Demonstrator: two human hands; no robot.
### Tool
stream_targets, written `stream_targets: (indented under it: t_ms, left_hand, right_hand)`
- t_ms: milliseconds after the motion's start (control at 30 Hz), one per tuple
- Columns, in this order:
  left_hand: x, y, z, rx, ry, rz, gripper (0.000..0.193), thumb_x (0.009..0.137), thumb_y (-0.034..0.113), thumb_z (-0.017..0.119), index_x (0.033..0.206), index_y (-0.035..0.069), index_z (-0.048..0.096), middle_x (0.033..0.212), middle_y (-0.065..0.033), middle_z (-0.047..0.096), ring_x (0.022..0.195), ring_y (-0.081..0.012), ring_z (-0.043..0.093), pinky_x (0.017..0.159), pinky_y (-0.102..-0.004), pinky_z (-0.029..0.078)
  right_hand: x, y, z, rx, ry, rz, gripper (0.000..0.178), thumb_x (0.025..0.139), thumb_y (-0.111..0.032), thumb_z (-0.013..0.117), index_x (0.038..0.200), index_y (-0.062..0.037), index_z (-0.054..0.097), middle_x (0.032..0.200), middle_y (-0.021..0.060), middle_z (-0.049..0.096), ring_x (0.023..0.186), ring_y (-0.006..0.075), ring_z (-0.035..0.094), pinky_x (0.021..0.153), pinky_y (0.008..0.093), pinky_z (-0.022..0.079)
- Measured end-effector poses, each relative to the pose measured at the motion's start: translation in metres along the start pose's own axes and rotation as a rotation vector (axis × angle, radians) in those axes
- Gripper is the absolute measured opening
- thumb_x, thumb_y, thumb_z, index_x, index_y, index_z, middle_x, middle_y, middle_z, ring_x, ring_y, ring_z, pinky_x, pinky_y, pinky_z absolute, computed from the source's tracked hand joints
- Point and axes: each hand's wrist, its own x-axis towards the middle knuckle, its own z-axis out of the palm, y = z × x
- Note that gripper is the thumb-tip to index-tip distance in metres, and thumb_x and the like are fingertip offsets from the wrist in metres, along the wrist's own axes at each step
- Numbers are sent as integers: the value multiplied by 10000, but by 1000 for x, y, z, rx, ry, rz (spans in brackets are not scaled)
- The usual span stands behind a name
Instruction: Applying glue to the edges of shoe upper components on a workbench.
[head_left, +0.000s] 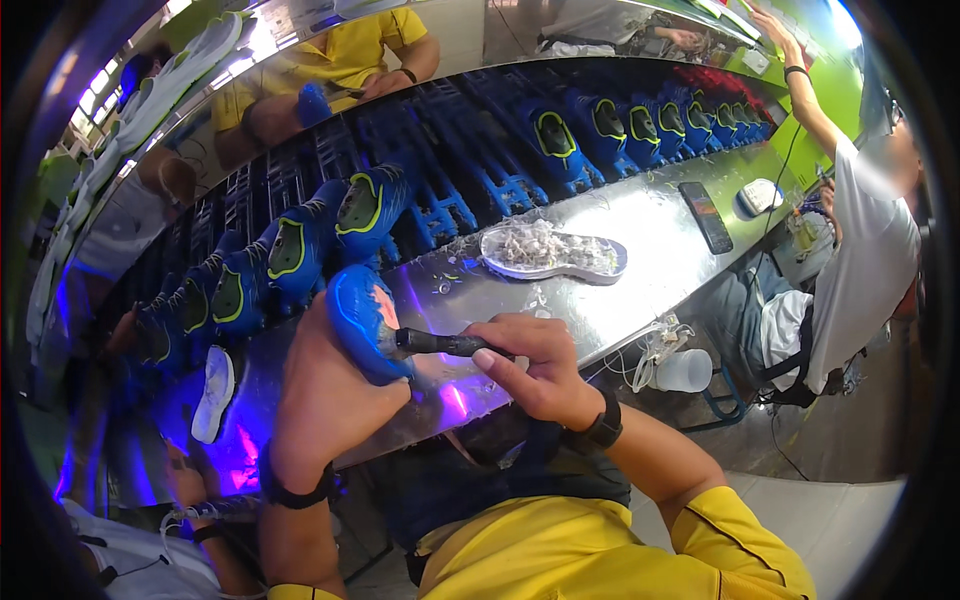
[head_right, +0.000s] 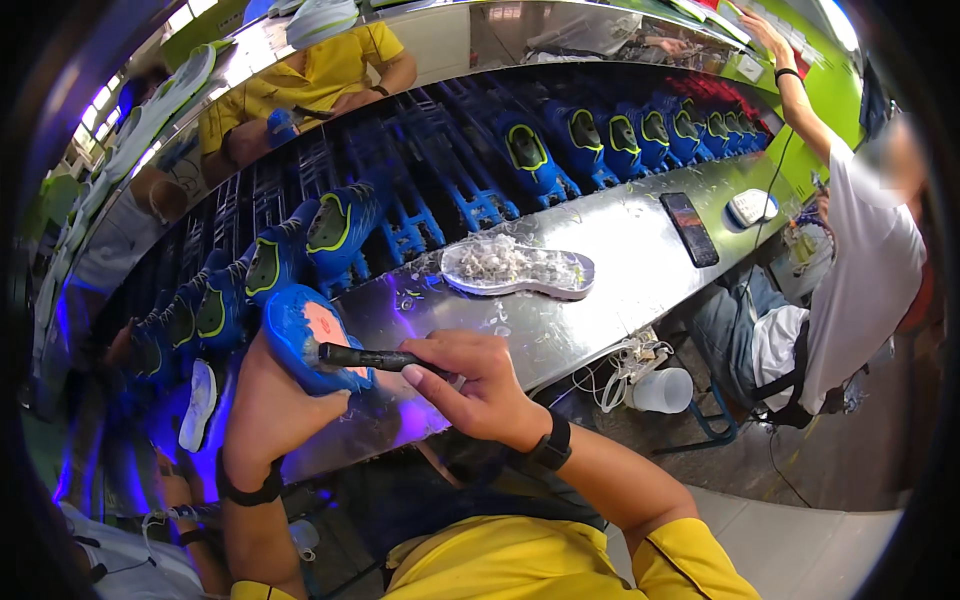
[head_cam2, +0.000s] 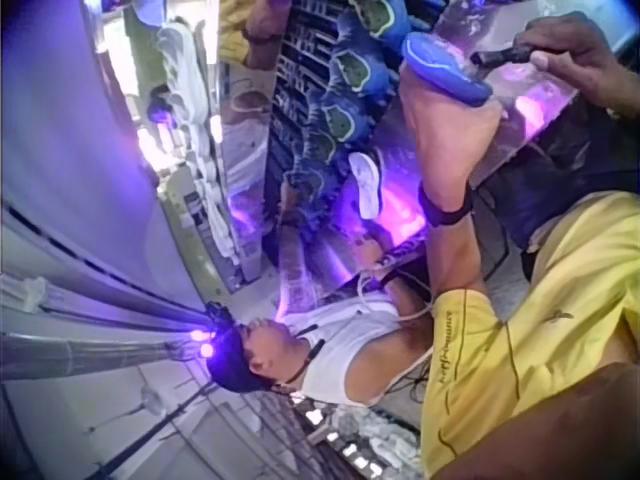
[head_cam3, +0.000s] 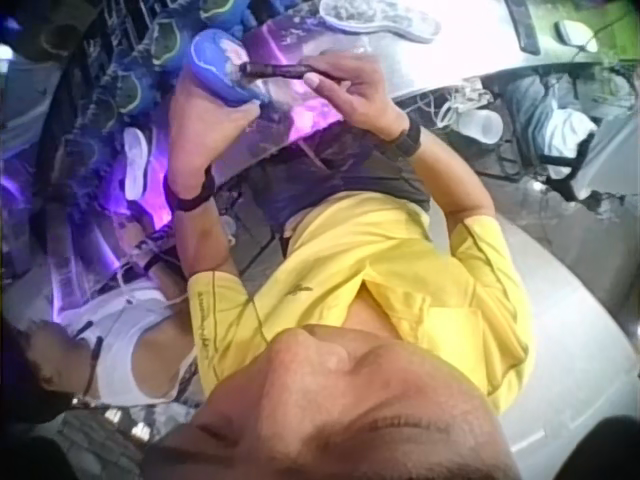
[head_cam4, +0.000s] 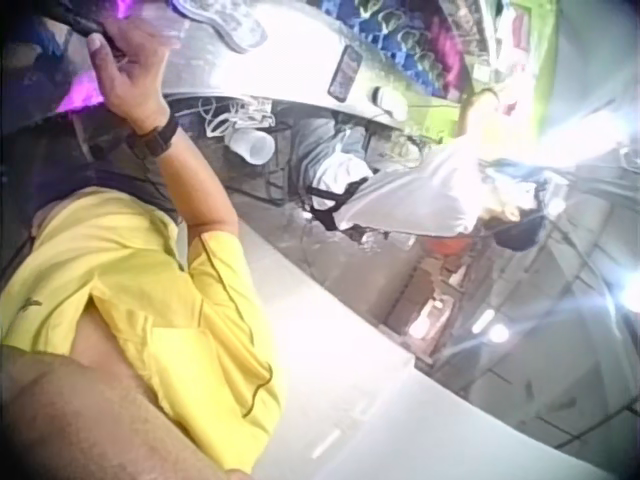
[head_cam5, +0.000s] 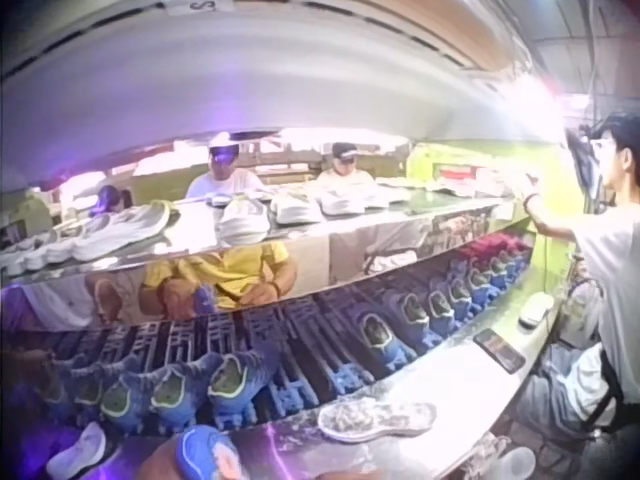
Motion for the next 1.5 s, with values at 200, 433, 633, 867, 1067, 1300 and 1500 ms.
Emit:
stream_targets:
  t_ms: [200, 433, 633, 867, 1067, 1300, 1500]
  left_hand:
    - [11, -13, -11, -113, -91, -61, 809, 644, 123, 921, 1364, 27, 564, 1296, -210, 662, 1212, -394, 673, 1019, -452, 549]
    - [-6, -40, -6, 57, 108, 53, 1014, 663, 73, 964, 1531, -4, 446, 1383, -177, 645, 1256, -301, 662, 1085, -409, 528]
    - [-25, -62, 2, -387, 164, -37, 991, 730, 76, 918, 1585, -18, 425, 1415, -130, 645, 1269, -231, 642, 1112, -383, 499]
    - [-74, -9, 29, -1051, 87, -281, 1005, 846, 14, 794, 1696, -8, 258, 1525, -117, 570, 1338, -202, 593, 1156, -375, 463]
    - [-91, 18, 30, -1283, 27, -356, 1024, 830, 41, 792, 1694, -24, 247, 1545, -133, 552, 1366, -205, 576, 1178, -367, 441]
    - [-95, 28, 26, -1112, -68, -255, 1048, 803, 55, 798, 1693, -29, 250, 1538, -135, 557, 1366, -207, 575, 1182, -368, 436]
    - [-94, 35, 24, -1165, -47, -310, 1033, 798, 53, 795, 1684, -35, 271, 1532, -137, 562, 1372, -213, 573, 1190, -363, 425]
  right_hand:
    - [-27, 21, 14, -61, 35, 72, 204, 970, -112, 750, 1136, 0, 786, 770, 130, 674, 634, 222, 613, 592, 341, 466]
    - [-49, 17, 13, -126, 24, 276, 207, 981, -156, 741, 1128, -22, 795, 835, 162, 729, 656, 265, 682, 612, 362, 515]
    - [-47, -28, -9, -15, -85, 556, 252, 1029, -205, 736, 1160, 6, 777, 811, 129, 720, 672, 127, 587, 636, 321, 487]
    - [-30, -65, -17, -79, -55, 397, 259, 1056, -183, 704, 1190, 34, 751, 799, 53, 684, 743, 96, 597, 671, 291, 474]
    - [-57, -66, -20, -147, -66, 335, 208, 1010, -159, 727, 1131, 5, 768, 786, 156, 672, 625, 237, 607, 599, 369, 464]
    - [-38, -83, -38, -389, -32, 139, 184, 963, -134, 748, 1099, -9, 754, 716, 125, 599, 542, 283, 580, 525, 375, 435]
    - [-34, -93, -50, -328, -117, 179, 190, 962, -130, 747, 1101, -1, 761, 723, 132, 613, 549, 285, 586, 533, 376, 439]
